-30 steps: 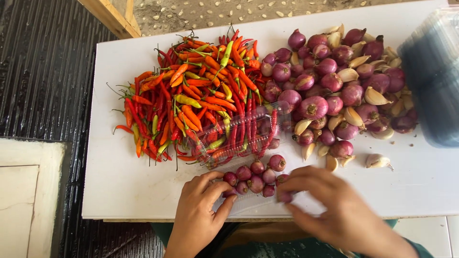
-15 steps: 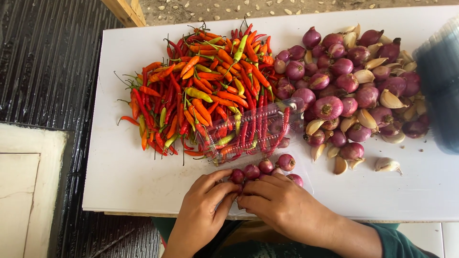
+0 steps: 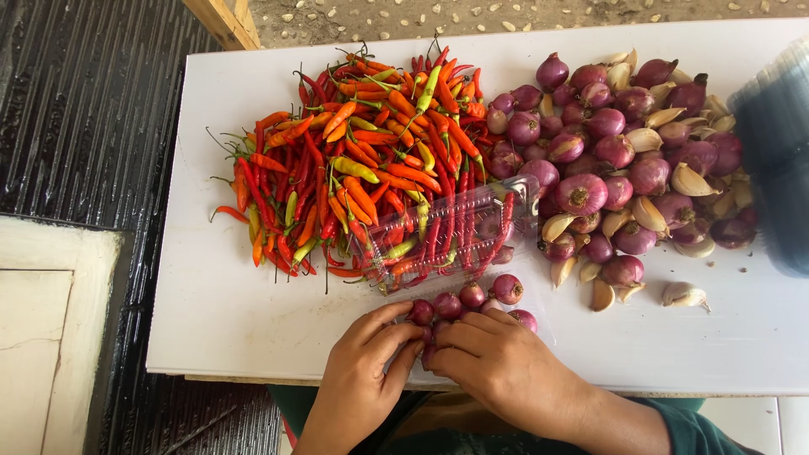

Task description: The person places small red onions from a pile on a table into a clear plastic container by hand.

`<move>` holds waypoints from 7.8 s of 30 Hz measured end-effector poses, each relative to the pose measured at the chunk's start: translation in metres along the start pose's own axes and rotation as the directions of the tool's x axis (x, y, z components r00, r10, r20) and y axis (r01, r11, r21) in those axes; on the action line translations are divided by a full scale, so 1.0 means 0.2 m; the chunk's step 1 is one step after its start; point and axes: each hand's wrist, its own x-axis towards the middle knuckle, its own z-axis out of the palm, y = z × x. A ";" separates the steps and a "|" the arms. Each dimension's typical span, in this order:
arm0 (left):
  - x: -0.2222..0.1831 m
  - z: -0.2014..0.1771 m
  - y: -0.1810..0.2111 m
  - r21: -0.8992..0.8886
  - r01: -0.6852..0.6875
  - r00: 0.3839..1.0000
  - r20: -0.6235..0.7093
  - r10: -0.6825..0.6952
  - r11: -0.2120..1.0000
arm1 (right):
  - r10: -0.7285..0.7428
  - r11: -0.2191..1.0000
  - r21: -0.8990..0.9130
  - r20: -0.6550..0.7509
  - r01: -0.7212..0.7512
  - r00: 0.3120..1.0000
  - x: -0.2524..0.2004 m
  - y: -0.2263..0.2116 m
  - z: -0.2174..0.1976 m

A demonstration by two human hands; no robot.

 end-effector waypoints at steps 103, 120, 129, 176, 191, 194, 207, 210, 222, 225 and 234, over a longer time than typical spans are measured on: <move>-0.03 0.07 -0.13 0.156 -0.041 0.999 -0.003 0.042 0.987 | 0.409 0.593 -0.599 -0.352 -0.538 0.842 -0.15 0.46 -0.47; -0.04 0.07 -0.15 0.135 0.003 1.000 0.021 -0.006 0.991 | 0.543 0.496 -0.399 -0.551 -0.771 0.634 -0.25 0.57 -0.60; -0.04 0.07 -0.16 0.135 0.018 0.999 0.038 -0.023 0.991 | 0.590 0.470 -0.432 -0.495 -0.770 0.638 -0.24 0.61 -0.58; -0.05 0.03 -0.14 -0.063 0.159 0.803 -0.572 -0.166 0.985 | 0.554 0.804 0.341 -0.137 -0.486 0.821 -0.03 0.33 -0.34; -0.10 0.04 -0.13 -0.234 0.179 0.734 -0.614 -0.288 0.956 | 0.169 0.826 -0.508 -0.192 -0.245 0.967 -0.05 0.37 -0.17; -0.10 0.03 -0.12 -0.220 0.153 0.769 -0.585 -0.256 0.963 | 0.153 0.813 -0.538 -0.170 -0.222 0.973 -0.05 0.38 -0.16; -0.10 -0.08 -0.06 0.342 -0.200 0.899 -0.310 0.311 0.918 | 0.142 0.974 -0.153 -0.157 -0.166 0.977 -0.01 0.11 -0.38; -0.05 -0.08 -0.03 0.374 -0.253 0.956 -0.043 0.290 0.892 | 0.034 0.992 0.122 -0.045 -0.028 0.998 0.02 0.00 -0.31; -0.05 -0.06 -0.04 0.363 -0.212 0.970 -0.038 0.242 0.907 | -0.155 0.985 -0.061 0.117 0.162 0.981 0.01 0.01 -0.09; -0.05 -0.05 -0.05 0.382 -0.260 0.961 0.010 0.277 0.887 | -0.148 0.981 -0.111 0.092 0.158 0.985 -0.01 0.01 -0.05; -0.04 0.00 -0.05 0.399 -0.288 0.953 0.026 0.303 0.871 | -0.065 0.984 -0.166 0.003 0.065 0.998 -0.04 0.02 -0.08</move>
